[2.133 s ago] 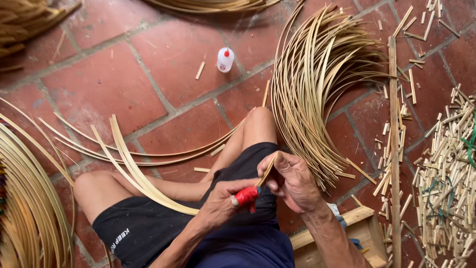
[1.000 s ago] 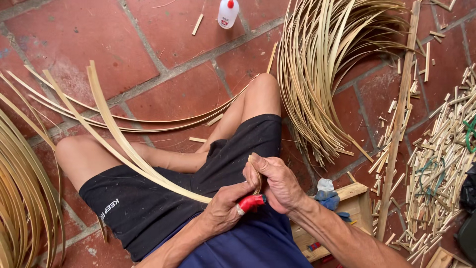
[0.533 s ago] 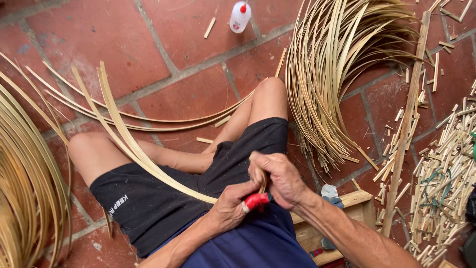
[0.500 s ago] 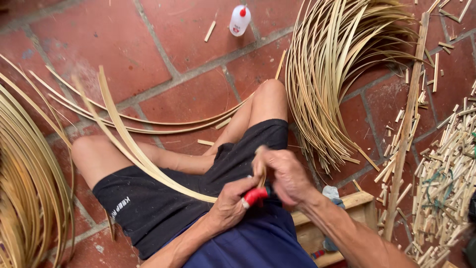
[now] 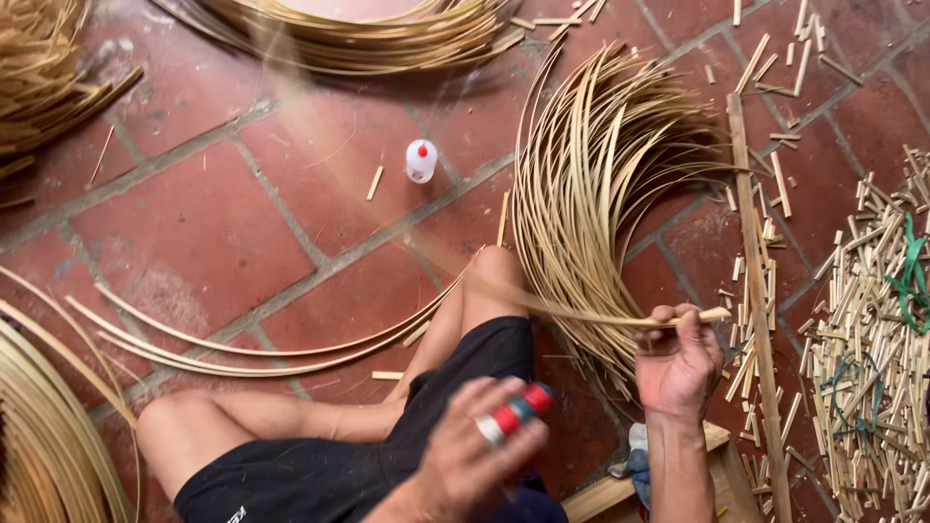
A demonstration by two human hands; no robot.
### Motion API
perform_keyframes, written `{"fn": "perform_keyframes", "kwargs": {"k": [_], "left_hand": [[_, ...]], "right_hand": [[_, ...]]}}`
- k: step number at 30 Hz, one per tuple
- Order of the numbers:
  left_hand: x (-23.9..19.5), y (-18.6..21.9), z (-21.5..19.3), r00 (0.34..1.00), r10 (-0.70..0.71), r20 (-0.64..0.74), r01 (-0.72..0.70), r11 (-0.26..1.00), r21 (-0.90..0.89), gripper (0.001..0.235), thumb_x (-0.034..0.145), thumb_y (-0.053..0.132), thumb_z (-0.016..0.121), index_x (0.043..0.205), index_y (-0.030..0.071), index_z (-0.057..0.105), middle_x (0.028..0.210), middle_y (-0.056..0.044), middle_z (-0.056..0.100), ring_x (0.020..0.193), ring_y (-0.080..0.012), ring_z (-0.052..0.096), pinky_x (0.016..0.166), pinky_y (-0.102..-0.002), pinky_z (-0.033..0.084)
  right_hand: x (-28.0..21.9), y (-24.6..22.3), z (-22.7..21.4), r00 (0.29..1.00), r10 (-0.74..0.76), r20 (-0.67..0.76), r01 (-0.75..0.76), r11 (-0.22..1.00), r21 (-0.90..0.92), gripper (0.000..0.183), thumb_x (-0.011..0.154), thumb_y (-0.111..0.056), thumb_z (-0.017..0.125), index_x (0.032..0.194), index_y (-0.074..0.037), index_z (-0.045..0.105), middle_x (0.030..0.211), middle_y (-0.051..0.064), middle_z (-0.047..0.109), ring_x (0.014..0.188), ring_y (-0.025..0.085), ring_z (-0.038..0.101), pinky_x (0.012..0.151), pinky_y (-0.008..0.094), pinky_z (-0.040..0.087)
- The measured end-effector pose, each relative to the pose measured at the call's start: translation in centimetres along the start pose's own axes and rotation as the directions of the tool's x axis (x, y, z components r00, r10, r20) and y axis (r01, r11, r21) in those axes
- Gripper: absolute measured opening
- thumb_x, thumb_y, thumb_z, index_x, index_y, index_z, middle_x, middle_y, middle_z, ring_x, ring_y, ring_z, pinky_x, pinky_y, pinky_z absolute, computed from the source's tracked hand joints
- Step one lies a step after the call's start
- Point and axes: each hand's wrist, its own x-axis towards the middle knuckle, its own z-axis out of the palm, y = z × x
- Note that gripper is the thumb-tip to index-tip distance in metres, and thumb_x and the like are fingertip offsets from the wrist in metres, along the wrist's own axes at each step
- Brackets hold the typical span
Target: The person sits on a tiled floor and repeatedly applies glue to thin bamboo strips, then presses them into a growing circular bundle. The person handles the strips by hand and uses a small glue bottle, working continuously on the same assembly.
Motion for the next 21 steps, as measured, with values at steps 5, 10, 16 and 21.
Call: {"fn": "perform_keyframes", "kwargs": {"k": [5,10,16,21], "left_hand": [[-7.2,-13.7,-1.6,0.807,-0.589,0.032,0.503,0.716,0.484,0.05,0.08,0.01,0.074,0.129,0.008,0.066,0.109,-0.014,0.066,0.1,-0.035,0.063,0.083,-0.048,0.051],[-14.1,-19.5,-0.6,0.711,-0.673,0.204,0.277,0.535,0.798,0.05,0.075,0.029,0.069,0.12,0.009,0.066,0.115,-0.013,0.061,0.108,-0.0302,0.057,0.084,-0.048,0.044],[-13.7,-23.3,-0.6,0.64,-0.714,0.282,0.289,0.565,0.773,0.013,0.095,0.023,0.059,0.099,0.01,0.063,0.108,-0.012,0.058,0.097,-0.0311,0.063,0.08,-0.045,0.05],[-11.3,-21.5,-2.9,0.675,-0.705,0.218,0.63,0.705,0.327,0.008,0.097,0.015,0.063,0.1,0.008,0.065,0.098,-0.015,0.067,0.08,-0.0379,0.069,0.068,-0.048,0.053]], "right_hand": [[3.8,6.4,-9.8,0.802,-0.018,-0.598,-0.019,0.998,-0.057,0.02,0.11,-0.021,0.06,0.107,-0.002,0.064,0.101,0.014,0.072,0.083,0.02,0.069,0.083,0.036,0.062],[4.6,12.0,-17.6,0.607,0.218,-0.764,-0.15,0.976,0.159,0.025,0.109,-0.025,0.059,0.111,-0.001,0.061,0.096,0.011,0.066,0.079,0.02,0.069,0.082,0.036,0.066],[3.6,11.0,-19.1,0.584,0.301,-0.754,-0.305,0.942,0.14,0.033,0.103,-0.028,0.06,0.114,0.003,0.061,0.1,0.018,0.072,0.084,0.023,0.077,0.083,0.036,0.062],[-1.1,10.0,-13.6,0.745,0.533,-0.402,-0.648,0.72,-0.246,0.055,0.101,-0.039,0.063,0.122,0.012,0.063,0.102,0.025,0.074,0.072,0.022,0.073,0.062,0.033,0.061]]}}
